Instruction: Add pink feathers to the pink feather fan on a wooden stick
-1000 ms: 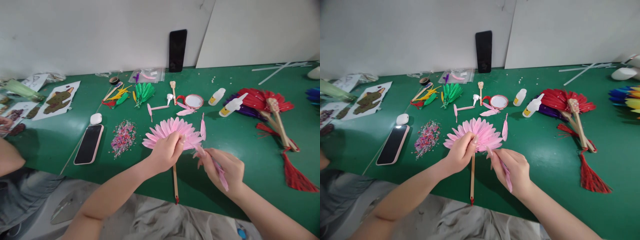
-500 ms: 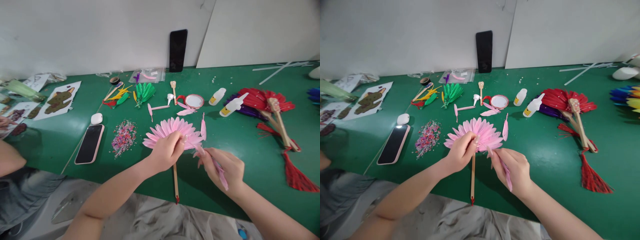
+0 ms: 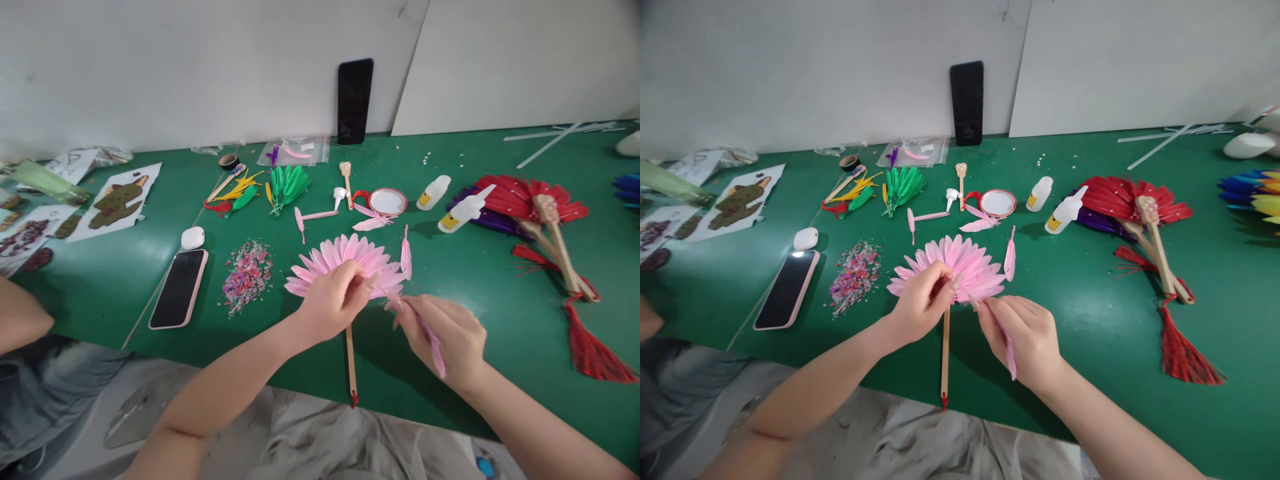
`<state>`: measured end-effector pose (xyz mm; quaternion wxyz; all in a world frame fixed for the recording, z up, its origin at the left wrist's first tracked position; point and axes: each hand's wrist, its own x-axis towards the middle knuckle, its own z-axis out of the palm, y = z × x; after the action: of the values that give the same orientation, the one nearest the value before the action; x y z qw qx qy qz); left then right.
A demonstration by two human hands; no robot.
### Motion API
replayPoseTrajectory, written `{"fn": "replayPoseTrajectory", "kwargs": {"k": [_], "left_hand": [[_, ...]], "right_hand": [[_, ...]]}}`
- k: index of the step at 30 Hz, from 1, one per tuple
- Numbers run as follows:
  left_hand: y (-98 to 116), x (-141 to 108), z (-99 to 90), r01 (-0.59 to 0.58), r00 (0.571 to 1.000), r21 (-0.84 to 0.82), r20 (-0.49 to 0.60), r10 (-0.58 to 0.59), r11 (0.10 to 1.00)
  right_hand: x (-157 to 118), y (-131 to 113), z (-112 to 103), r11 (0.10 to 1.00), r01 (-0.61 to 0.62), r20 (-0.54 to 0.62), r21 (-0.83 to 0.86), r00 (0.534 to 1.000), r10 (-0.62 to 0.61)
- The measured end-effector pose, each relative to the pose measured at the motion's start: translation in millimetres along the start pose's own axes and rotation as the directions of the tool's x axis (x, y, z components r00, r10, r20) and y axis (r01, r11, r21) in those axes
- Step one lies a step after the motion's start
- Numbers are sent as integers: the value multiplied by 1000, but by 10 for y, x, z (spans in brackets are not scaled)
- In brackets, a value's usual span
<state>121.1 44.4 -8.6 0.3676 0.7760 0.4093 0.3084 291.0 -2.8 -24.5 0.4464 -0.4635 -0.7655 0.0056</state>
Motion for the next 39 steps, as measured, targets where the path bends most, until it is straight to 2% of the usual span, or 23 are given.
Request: {"fn": "replayPoseTrajectory", "kwargs": {"k": [6,15,22,28,32,35,39], "left_hand": [[17,23,4,20,1000,-56,13,-19,998],[-30,14,17,22,999,23,29,-23,999],[-43,6,26,43,999,-48,33,-42,998],[-21,-3,1,46,999,-155,-6,-48,987],[4,-9,22,78,997,-201,-7,-81,977],[17,-2,50,147,988,-338,14,-151,930],[25,42,32,280,960,-612,167,-225,739]], "right_hand": [[12,15,-5,998,59,14,-25,998,-59],[27,12,-16,997,67,21,-33,998,-66],[24,0,-24,1000,28,12,-12,1000,-28],[37,-41,-34,991,-124,7,59,992,124],[27,-37,-26,994,-101,7,52,995,100],[27,-27,-22,995,-82,6,49,997,82],[42,-32,-34,996,-74,6,56,997,73]]}}
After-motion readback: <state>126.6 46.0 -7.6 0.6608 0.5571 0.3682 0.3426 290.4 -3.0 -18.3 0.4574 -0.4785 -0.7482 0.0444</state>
